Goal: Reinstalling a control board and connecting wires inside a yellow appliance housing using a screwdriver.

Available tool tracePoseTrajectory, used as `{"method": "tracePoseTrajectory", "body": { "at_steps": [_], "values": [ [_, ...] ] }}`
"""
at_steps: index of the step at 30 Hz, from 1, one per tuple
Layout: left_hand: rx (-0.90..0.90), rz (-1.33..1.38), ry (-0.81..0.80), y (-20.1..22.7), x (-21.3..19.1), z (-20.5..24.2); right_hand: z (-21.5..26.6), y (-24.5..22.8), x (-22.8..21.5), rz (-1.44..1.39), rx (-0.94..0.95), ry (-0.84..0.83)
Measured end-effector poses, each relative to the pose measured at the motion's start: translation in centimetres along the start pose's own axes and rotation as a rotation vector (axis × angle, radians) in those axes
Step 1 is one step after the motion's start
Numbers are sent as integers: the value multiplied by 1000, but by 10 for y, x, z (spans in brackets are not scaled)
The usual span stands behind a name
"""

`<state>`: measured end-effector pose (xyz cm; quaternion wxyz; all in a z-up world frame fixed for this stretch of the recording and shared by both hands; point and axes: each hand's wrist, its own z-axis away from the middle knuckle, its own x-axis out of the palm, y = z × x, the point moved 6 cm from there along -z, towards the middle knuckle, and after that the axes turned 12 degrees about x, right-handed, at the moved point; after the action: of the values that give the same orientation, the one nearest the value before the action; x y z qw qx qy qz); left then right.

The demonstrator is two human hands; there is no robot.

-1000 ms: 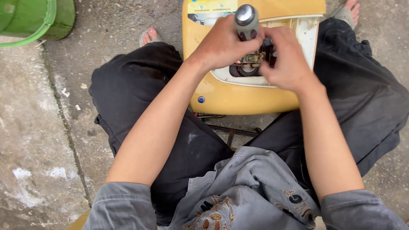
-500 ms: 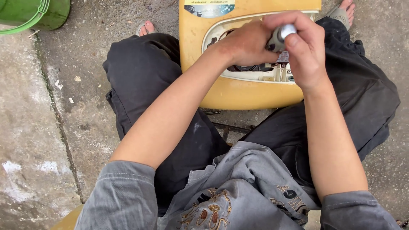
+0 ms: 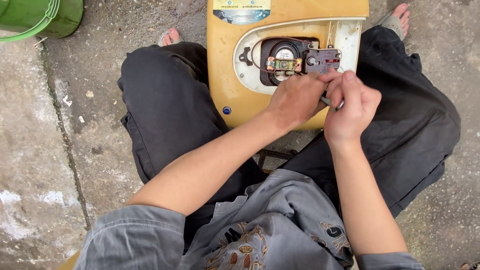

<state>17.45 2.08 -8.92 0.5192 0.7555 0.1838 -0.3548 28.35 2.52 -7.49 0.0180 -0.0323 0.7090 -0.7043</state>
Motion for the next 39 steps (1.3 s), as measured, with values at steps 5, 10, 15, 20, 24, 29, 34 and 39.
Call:
{"method": "tracePoseTrajectory", "body": {
  "at_steps": [5,10,15,20,24,29,34,39],
  "values": [
    [-31,86,-166,-36,-12,-44,-83,35,-8,-88,147,-28],
    [-86,89,-180,-67,-2,-68,-96,-5,19,44,205,-56],
    [8,-130,-96,-41,34,-56,-67,7,-13,-111,174,-28],
    [30,-295,47,-10,41,-19,-28,2,-18,-147,48,-30],
    [-53,-315,87,9,12,5,-5,-13,4,-77,-60,-53],
    [-200,-93,-25,27,-13,35,33,-32,25,93,-138,-67],
    [-420,169,-176,35,-21,48,51,-25,24,183,-78,-9],
    [-534,701,-199,24,1,49,60,-19,29,202,-36,27]
  ]
}}
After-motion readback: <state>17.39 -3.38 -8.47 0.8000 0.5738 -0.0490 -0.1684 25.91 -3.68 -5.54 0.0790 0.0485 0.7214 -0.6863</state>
